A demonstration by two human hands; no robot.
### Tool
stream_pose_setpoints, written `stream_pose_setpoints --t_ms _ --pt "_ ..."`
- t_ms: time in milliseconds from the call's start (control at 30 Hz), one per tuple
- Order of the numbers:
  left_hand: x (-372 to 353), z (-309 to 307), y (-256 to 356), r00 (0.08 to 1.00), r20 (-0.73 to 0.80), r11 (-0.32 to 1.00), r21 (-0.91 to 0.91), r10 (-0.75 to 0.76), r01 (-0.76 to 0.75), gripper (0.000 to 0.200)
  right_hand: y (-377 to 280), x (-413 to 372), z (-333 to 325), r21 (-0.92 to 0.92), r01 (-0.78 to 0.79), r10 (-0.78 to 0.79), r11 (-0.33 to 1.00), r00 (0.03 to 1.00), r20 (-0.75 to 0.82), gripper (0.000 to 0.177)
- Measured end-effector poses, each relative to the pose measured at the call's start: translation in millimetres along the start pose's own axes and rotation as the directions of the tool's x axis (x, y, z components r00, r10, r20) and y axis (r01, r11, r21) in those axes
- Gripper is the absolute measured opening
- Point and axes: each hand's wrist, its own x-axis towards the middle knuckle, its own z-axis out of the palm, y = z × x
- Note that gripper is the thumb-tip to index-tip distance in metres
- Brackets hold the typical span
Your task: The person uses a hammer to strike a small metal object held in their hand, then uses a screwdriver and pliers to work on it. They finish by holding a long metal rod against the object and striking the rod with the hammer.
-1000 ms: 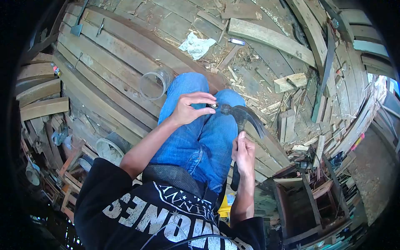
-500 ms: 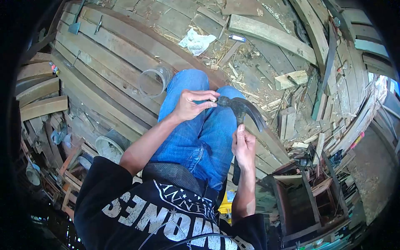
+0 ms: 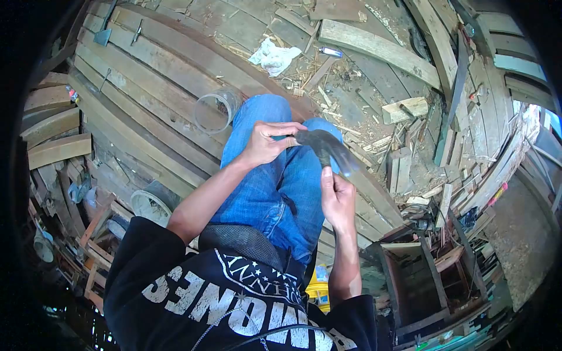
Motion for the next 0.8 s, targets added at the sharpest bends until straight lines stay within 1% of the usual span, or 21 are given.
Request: stream_pose_setpoints --t_ms 33,67,100,167,200,233,300,333,367,400,433,500,533,600,733,767,800 --pt "0 0 -3 1.0 0.0 1.0 -0.001 0.004 -0.004 0.016 1 3 0 -0.124 0.045 -0.047 0.991 0.999 -0.009 0.05" --pt "0 -1 -7 0.999 0.005 0.999 0.028 0.035 -0.035 0.016 0 1 -3 -0.128 0.013 -0.015 0.992 1.0 -0.009 0.048" --pt "0 -1 -7 0.998 0.006 0.997 0.056 0.06 -0.06 0.016 -5 0 -4 -0.132 0.014 -0.015 0.991 1.0 -0.005 0.048" --pt "-2 -1 -8 0.999 -0.004 0.997 0.056 0.048 -0.048 0.016 -15 -4 -4 -0.065 0.115 -0.117 0.991 0.992 -0.038 0.047" --pt "-1 -1 -7 0.999 -0.004 0.997 0.056 0.046 -0.046 0.017 -19 -5 -4 -0.005 0.103 -0.103 0.995 0.994 -0.042 0.047" --pt "-1 -2 -7 0.999 -0.003 0.997 0.057 0.049 -0.048 0.017 -21 -4 -4 -0.005 0.106 -0.106 0.994 0.993 -0.043 0.047" --pt "0 -2 -5 0.995 0.002 0.99 0.101 0.103 -0.103 0.021 -25 -3 -4 -0.006 0.12 -0.12 0.993 0.992 -0.028 0.049" --pt "0 -1 -4 0.994 0.002 0.989 0.101 0.106 -0.105 0.021 -26 -3 -3 -0.031 0.139 -0.141 0.99 0.989 -0.035 0.049" --pt "0 -1 -2 0.995 0.003 0.985 0.141 0.104 -0.103 0.023 -23 -1 -4 -0.031 0.14 -0.141 0.99 0.989 -0.035 0.049" --pt "0 -1 -2 0.995 0.004 0.978 0.181 0.1 -0.099 0.025 -18 0 -5 -0.083 0.127 -0.13 0.988 0.991 -0.035 0.049" --pt "-1 -1 -4 0.995 0.003 0.979 0.18 0.096 -0.095 0.025 -15 0 -6 -0.137 0.111 -0.117 0.984 0.993 -0.035 0.049" --pt "1 -2 -7 0.993 0.014 0.982 0.146 0.116 -0.117 0.029 -13 -2 -5 -0.114 0.091 -0.096 0.989 0.995 -0.036 0.049" --pt "1 -2 -7 0.994 0.015 0.983 0.144 0.113 -0.114 0.029 -13 -3 -4 -0.089 0.077 -0.08 0.993 0.996 -0.037 0.05" --pt "1 -3 -5 0.997 0.077 0.984 0.177 0.0 -0.013 0.031 -9 -2 -5 -0.097 0.077 -0.08 0.992 0.996 -0.032 0.05" --pt "0 -2 -6 0.998 0.065 0.979 0.202 -0.006 -0.007 0.034 -13 2 -6 -0.108 0.066 -0.067 0.992 0.998 -0.006 0.05" --pt "0 -2 -7 0.998 0.055 0.973 0.232 -0.016 0.003 0.033 -17 3 -7 -0.109 0.066 -0.067 0.992 0.998 -0.008 0.05" --pt "0 -1 -7 0.999 0.045 0.965 0.262 -0.027 0.014 0.033 -22 4 -8 -0.077 0.032 -0.031 0.996 0.999 0.019 0.051"
